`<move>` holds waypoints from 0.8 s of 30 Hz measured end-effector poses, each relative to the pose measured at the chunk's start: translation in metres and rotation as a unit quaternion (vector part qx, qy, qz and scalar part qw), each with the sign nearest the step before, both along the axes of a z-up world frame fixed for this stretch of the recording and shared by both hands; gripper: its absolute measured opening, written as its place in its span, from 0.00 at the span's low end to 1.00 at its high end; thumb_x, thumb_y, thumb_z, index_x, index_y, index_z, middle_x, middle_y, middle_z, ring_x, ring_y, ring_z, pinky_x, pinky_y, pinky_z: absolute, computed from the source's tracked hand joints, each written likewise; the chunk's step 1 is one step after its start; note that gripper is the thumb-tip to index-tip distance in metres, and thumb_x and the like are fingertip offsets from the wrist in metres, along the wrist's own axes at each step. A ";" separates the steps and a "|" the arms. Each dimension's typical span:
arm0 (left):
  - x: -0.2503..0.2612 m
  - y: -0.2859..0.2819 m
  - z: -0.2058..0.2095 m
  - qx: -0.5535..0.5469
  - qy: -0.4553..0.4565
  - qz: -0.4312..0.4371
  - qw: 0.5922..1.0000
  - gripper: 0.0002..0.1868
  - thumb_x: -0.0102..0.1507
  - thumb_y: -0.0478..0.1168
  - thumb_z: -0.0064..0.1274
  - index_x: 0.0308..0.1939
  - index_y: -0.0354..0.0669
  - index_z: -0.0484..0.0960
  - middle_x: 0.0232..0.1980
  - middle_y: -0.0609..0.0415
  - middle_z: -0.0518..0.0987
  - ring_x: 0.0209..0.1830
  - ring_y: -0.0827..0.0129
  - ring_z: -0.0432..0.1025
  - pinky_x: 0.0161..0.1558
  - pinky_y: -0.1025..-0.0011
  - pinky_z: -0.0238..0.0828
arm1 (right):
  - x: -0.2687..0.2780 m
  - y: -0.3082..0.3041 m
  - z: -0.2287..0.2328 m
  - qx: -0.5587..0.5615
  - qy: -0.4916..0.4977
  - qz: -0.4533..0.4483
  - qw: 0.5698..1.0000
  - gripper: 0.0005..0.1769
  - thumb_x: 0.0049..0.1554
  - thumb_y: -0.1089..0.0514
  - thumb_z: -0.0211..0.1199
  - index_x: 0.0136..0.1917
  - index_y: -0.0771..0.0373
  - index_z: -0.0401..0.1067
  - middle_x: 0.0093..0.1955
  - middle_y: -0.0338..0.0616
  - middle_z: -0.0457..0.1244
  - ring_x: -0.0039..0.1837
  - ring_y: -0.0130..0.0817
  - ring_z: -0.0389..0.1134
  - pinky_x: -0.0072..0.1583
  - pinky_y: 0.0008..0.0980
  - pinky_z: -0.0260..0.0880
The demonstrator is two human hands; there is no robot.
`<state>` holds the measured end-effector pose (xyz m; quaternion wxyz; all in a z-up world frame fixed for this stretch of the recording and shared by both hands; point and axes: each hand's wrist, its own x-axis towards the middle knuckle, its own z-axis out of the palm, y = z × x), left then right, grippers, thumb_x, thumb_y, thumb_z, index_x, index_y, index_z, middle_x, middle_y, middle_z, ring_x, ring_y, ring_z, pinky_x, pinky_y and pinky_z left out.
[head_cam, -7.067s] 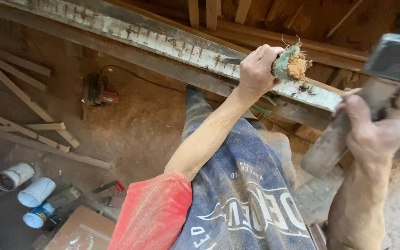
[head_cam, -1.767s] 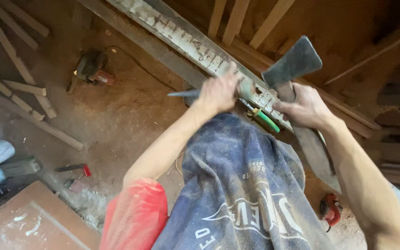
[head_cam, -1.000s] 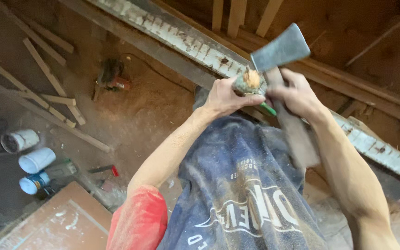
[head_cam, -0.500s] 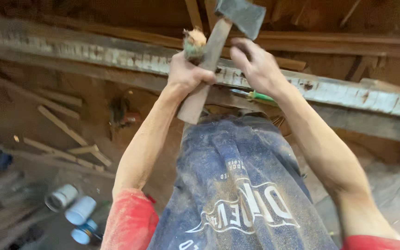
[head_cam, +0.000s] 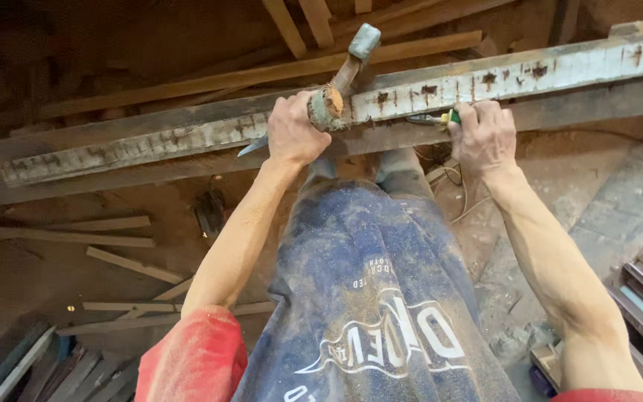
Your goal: The person uses an axe and pliers to remove nails from a long wooden beam. They repeatedly strike the beam with the axe and pull out nails with pliers, working along the length of the beam.
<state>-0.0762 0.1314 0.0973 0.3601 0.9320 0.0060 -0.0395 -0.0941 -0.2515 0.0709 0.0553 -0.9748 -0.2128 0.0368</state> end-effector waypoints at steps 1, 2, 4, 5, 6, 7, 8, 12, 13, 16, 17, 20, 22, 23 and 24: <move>-0.003 0.000 -0.002 0.000 -0.009 -0.005 1.000 0.30 0.45 0.33 0.64 0.53 0.45 0.81 0.45 0.48 0.83 0.44 0.50 0.73 0.48 0.57 0.73 | -0.001 0.000 -0.002 0.000 0.068 -0.042 0.997 0.17 0.71 0.44 0.54 0.57 0.59 0.68 0.48 0.50 0.60 0.50 0.45 0.63 0.50 0.49 0.65; -0.006 0.000 -0.003 0.000 -0.017 -0.009 1.000 0.30 0.46 0.33 0.64 0.54 0.45 0.80 0.46 0.48 0.82 0.44 0.50 0.72 0.48 0.57 0.72 | -0.004 0.001 -0.003 0.001 0.135 -0.083 0.987 0.19 0.71 0.41 0.51 0.54 0.58 0.68 0.44 0.49 0.60 0.46 0.45 0.63 0.46 0.49 0.65; -0.007 -0.004 -0.004 0.022 -0.033 -0.015 0.999 0.29 0.47 0.33 0.63 0.54 0.44 0.80 0.45 0.49 0.82 0.44 0.50 0.72 0.48 0.57 0.72 | -0.012 0.010 0.002 0.073 0.190 -0.146 0.968 0.22 0.73 0.39 0.45 0.52 0.56 0.69 0.43 0.45 0.61 0.42 0.40 0.63 0.44 0.45 0.65; -0.009 -0.004 -0.004 0.035 -0.039 -0.013 0.999 0.28 0.48 0.32 0.62 0.54 0.44 0.79 0.44 0.49 0.82 0.44 0.50 0.72 0.48 0.57 0.72 | -0.019 0.019 0.007 0.110 0.219 -0.172 0.954 0.24 0.74 0.38 0.42 0.51 0.54 0.70 0.43 0.43 0.62 0.41 0.38 0.63 0.43 0.43 0.65; -0.011 -0.006 -0.004 0.040 -0.065 -0.023 0.997 0.28 0.49 0.33 0.61 0.54 0.42 0.78 0.45 0.48 0.81 0.45 0.50 0.72 0.49 0.58 0.73 | -0.024 0.028 0.013 0.162 0.262 -0.198 0.931 0.25 0.71 0.36 0.43 0.51 0.55 0.69 0.43 0.44 0.61 0.42 0.37 0.63 0.44 0.42 0.65; -0.011 -0.007 -0.004 0.046 -0.092 -0.034 0.994 0.28 0.49 0.33 0.61 0.55 0.41 0.77 0.47 0.47 0.81 0.46 0.50 0.72 0.50 0.58 0.73 | -0.027 0.039 0.020 0.215 0.303 -0.223 0.901 0.26 0.67 0.33 0.45 0.50 0.57 0.68 0.42 0.46 0.61 0.43 0.36 0.62 0.45 0.40 0.64; -0.012 -0.009 -0.004 0.053 -0.119 -0.046 0.990 0.29 0.50 0.33 0.60 0.56 0.40 0.76 0.48 0.46 0.80 0.47 0.50 0.72 0.51 0.59 0.74 | -0.026 0.050 0.028 0.266 0.343 -0.247 0.866 0.29 0.64 0.30 0.47 0.49 0.58 0.68 0.42 0.47 0.61 0.45 0.35 0.62 0.46 0.39 0.64; -0.014 -0.014 -0.002 0.073 -0.098 -0.042 0.992 0.30 0.49 0.33 0.61 0.57 0.42 0.75 0.51 0.46 0.82 0.48 0.49 0.75 0.49 0.57 0.73 | -0.008 0.102 0.054 0.252 0.382 -0.278 0.844 0.41 0.49 0.25 0.67 0.53 0.66 0.69 0.51 0.53 0.68 0.51 0.42 0.69 0.52 0.40 0.70; -0.017 -0.016 -0.001 0.081 -0.095 -0.042 0.991 0.31 0.49 0.32 0.60 0.58 0.42 0.75 0.51 0.47 0.82 0.49 0.49 0.75 0.50 0.57 0.74 | -0.004 0.112 0.059 0.248 0.374 -0.273 0.851 0.45 0.46 0.25 0.69 0.55 0.67 0.69 0.53 0.54 0.69 0.53 0.44 0.71 0.55 0.40 0.71; -0.019 -0.018 -0.002 0.106 -0.080 -0.052 0.990 0.31 0.50 0.31 0.59 0.59 0.43 0.75 0.50 0.48 0.82 0.48 0.51 0.77 0.49 0.57 0.76 | 0.007 0.130 0.073 0.143 0.359 -0.278 0.879 0.60 0.41 0.23 0.74 0.63 0.75 0.61 0.55 0.67 0.67 0.58 0.55 0.71 0.59 0.44 0.71; -0.019 -0.018 -0.002 0.115 -0.071 -0.057 0.989 0.31 0.51 0.30 0.59 0.60 0.43 0.75 0.49 0.49 0.83 0.48 0.52 0.78 0.49 0.58 0.76 | 0.009 0.136 0.075 0.092 0.356 -0.282 0.886 0.66 0.39 0.23 0.76 0.65 0.79 0.56 0.56 0.72 0.65 0.59 0.59 0.70 0.59 0.46 0.71; -0.018 -0.017 -0.007 0.129 -0.062 -0.068 0.987 0.32 0.50 0.32 0.60 0.59 0.42 0.74 0.48 0.47 0.83 0.46 0.52 0.78 0.45 0.58 0.77 | 0.010 0.144 0.078 0.017 0.370 -0.309 0.876 0.70 0.38 0.21 0.75 0.69 0.77 0.49 0.53 0.73 0.66 0.57 0.61 0.71 0.58 0.49 0.72; -0.015 -0.017 -0.009 0.133 -0.058 -0.075 0.987 0.32 0.49 0.32 0.61 0.59 0.43 0.74 0.47 0.48 0.83 0.45 0.52 0.78 0.44 0.58 0.77 | 0.012 0.145 0.078 -0.007 0.365 -0.304 0.880 0.66 0.41 0.23 0.73 0.70 0.74 0.49 0.53 0.72 0.66 0.57 0.62 0.71 0.59 0.51 0.72; -0.014 -0.016 -0.009 0.135 -0.056 -0.078 0.986 0.33 0.49 0.32 0.61 0.59 0.44 0.74 0.46 0.48 0.83 0.44 0.52 0.78 0.44 0.59 0.77 | 0.013 0.146 0.077 -0.019 0.362 -0.301 0.882 0.64 0.42 0.24 0.72 0.70 0.73 0.50 0.53 0.71 0.67 0.57 0.62 0.71 0.59 0.52 0.72; -0.013 -0.015 -0.010 0.137 -0.049 -0.086 0.986 0.33 0.49 0.33 0.62 0.59 0.43 0.74 0.46 0.47 0.83 0.44 0.53 0.78 0.44 0.59 0.77 | 0.012 0.146 0.076 -0.024 0.357 -0.302 0.884 0.62 0.44 0.28 0.72 0.71 0.73 0.48 0.54 0.72 0.65 0.56 0.63 0.71 0.58 0.53 0.72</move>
